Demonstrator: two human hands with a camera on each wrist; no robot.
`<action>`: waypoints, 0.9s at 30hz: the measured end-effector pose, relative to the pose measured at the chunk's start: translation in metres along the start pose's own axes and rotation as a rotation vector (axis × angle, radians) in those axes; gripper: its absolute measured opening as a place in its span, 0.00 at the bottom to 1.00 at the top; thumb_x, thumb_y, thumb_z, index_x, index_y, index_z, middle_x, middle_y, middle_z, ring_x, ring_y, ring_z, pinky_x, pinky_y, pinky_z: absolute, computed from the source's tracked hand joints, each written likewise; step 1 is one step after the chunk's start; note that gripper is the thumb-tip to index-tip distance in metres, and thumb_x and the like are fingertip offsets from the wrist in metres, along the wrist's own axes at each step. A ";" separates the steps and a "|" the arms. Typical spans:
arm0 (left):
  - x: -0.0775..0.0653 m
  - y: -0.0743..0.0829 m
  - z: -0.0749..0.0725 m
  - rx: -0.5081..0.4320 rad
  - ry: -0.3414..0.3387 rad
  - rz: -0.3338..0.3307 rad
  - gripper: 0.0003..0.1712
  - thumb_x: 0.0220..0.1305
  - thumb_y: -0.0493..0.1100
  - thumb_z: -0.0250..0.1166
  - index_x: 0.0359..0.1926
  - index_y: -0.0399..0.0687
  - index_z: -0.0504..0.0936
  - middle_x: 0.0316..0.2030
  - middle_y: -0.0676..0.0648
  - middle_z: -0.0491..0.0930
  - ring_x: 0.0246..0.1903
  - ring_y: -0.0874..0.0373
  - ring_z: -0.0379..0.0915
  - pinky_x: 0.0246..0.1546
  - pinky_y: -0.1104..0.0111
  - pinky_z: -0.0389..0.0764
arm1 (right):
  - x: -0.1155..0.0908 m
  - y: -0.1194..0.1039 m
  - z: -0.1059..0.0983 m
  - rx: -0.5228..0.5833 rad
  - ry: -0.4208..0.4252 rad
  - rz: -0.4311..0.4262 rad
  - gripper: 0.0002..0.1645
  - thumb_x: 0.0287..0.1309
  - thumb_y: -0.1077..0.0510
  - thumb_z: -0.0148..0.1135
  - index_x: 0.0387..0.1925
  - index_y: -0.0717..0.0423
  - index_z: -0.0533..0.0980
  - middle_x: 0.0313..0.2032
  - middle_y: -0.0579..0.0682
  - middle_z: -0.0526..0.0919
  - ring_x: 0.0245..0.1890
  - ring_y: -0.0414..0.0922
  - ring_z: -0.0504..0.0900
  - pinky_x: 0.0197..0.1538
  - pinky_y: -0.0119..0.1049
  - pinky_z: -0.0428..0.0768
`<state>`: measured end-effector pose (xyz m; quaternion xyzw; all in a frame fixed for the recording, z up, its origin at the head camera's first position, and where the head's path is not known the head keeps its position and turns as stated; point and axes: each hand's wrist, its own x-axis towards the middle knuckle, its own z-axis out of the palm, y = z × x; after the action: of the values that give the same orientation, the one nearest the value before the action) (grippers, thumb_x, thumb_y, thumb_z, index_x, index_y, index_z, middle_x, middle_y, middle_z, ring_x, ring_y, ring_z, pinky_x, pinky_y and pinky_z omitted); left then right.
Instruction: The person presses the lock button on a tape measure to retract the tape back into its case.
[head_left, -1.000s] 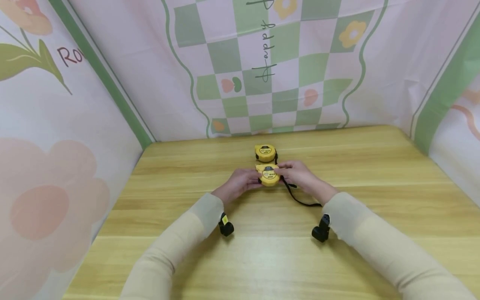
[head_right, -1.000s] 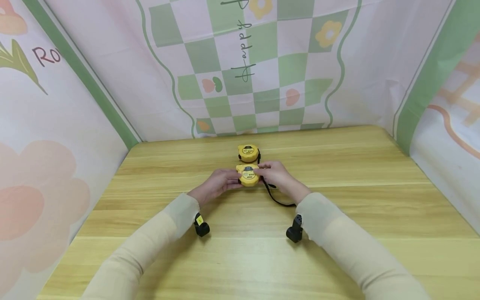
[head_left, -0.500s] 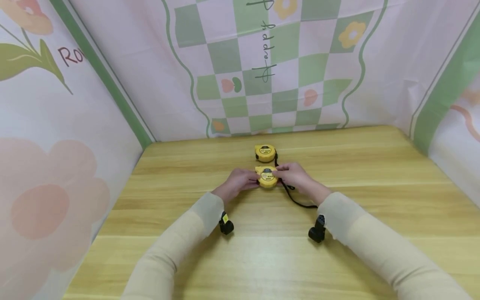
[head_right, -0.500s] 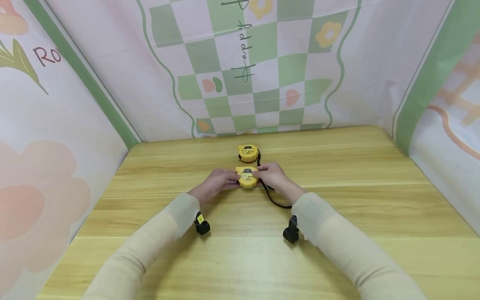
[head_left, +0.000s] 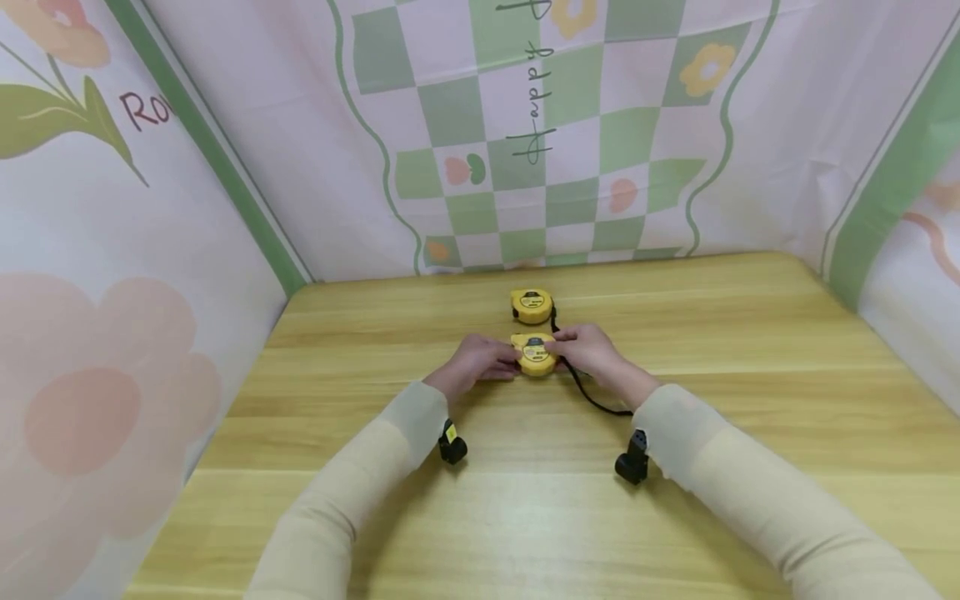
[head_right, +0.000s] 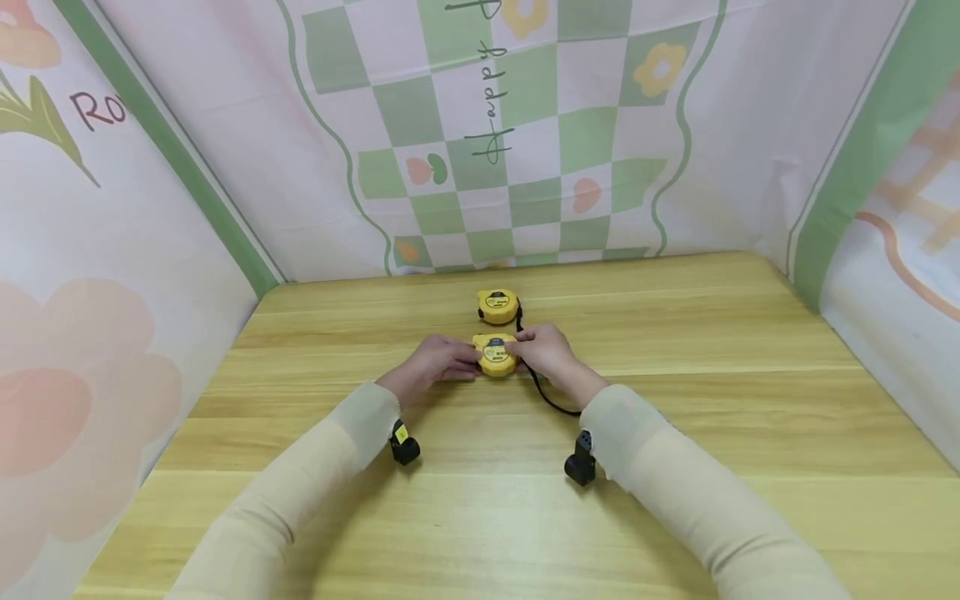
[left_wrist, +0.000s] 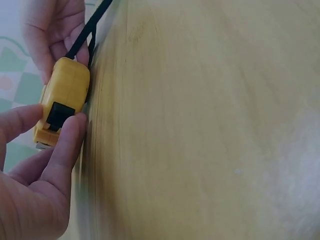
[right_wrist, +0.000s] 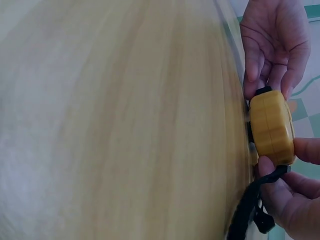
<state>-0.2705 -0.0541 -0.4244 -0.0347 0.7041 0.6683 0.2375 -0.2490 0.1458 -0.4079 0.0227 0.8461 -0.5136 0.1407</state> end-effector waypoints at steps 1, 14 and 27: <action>0.000 0.000 0.000 0.006 0.001 -0.001 0.15 0.59 0.33 0.69 0.46 0.28 0.82 0.35 0.37 0.85 0.31 0.51 0.84 0.38 0.65 0.86 | 0.000 0.000 0.000 -0.007 0.002 -0.001 0.29 0.68 0.55 0.57 0.62 0.70 0.68 0.64 0.66 0.67 0.61 0.57 0.71 0.63 0.49 0.72; 0.003 0.001 0.001 0.013 0.013 -0.002 0.14 0.59 0.34 0.69 0.44 0.28 0.83 0.34 0.37 0.85 0.30 0.53 0.84 0.38 0.66 0.86 | 0.001 0.000 -0.001 -0.029 0.013 -0.008 0.27 0.69 0.54 0.56 0.61 0.71 0.70 0.62 0.65 0.70 0.57 0.55 0.74 0.61 0.49 0.74; 0.004 0.001 0.000 0.037 0.020 0.005 0.14 0.59 0.34 0.69 0.44 0.29 0.83 0.34 0.38 0.85 0.33 0.51 0.84 0.38 0.67 0.86 | -0.003 0.001 -0.005 -0.120 0.048 -0.074 0.25 0.68 0.52 0.57 0.56 0.69 0.73 0.52 0.64 0.79 0.44 0.52 0.81 0.46 0.43 0.83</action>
<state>-0.2746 -0.0527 -0.4253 -0.0351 0.7188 0.6554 0.2293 -0.2472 0.1507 -0.4056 -0.0047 0.8787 -0.4662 0.1026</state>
